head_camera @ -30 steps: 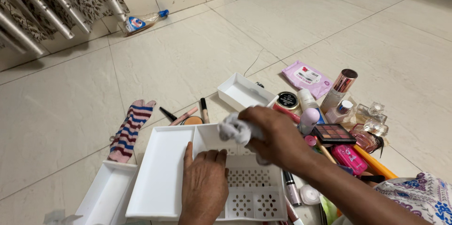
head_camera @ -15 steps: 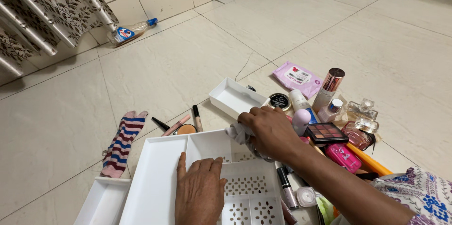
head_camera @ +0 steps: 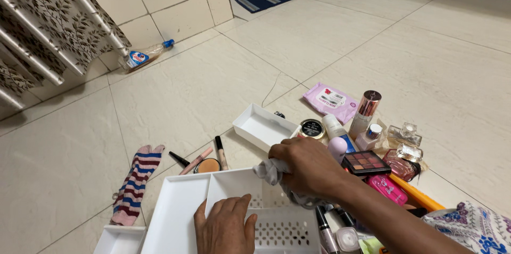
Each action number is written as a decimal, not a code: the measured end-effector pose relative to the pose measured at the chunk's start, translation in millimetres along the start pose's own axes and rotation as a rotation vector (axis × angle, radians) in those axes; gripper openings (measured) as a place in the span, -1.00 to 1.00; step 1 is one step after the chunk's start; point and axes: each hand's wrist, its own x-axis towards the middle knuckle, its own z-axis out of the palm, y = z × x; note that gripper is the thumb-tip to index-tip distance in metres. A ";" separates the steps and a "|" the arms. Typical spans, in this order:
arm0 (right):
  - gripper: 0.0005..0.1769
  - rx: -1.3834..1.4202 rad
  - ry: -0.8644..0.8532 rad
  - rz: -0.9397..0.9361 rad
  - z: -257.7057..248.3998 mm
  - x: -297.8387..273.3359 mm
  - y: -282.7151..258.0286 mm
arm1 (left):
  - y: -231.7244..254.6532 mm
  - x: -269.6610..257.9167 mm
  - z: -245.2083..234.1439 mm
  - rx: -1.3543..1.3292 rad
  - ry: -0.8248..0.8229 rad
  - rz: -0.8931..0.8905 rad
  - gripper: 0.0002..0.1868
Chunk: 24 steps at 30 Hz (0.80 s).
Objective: The person wipes a white plastic cosmetic organizer with a grey cloth. They clean the exterior surfaces, the interior compartments, and the perforated bottom of the organizer. The person rotates the organizer to access all sides and compartments during the cleaning process.
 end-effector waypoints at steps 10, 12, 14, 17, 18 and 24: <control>-0.61 -0.108 -0.264 0.447 -73.0 -4.3 -40.7 | 36.5 -24.7 -13.0 -0.168 0.022 0.248 -0.45; -0.61 -0.109 -0.251 0.464 -81.0 -6.6 -46.7 | 52.5 -27.6 -1.9 -0.206 -0.115 0.295 -0.48; -0.60 -0.116 -0.253 0.487 -85.6 -8.0 -51.5 | 62.7 -19.6 21.8 -0.272 -0.222 0.396 -0.57; -0.54 -0.131 -0.249 0.497 -87.9 -9.9 -57.1 | 69.8 -2.0 66.3 -0.275 -0.368 0.471 -0.59; -0.51 -0.135 -0.227 0.473 -88.5 -11.5 -58.6 | 70.8 3.1 78.1 -0.260 -0.360 0.471 -0.58; -0.51 0.420 0.173 0.393 -85.4 -13.9 -55.8 | 67.4 -3.4 53.0 -0.253 -0.315 0.406 -0.41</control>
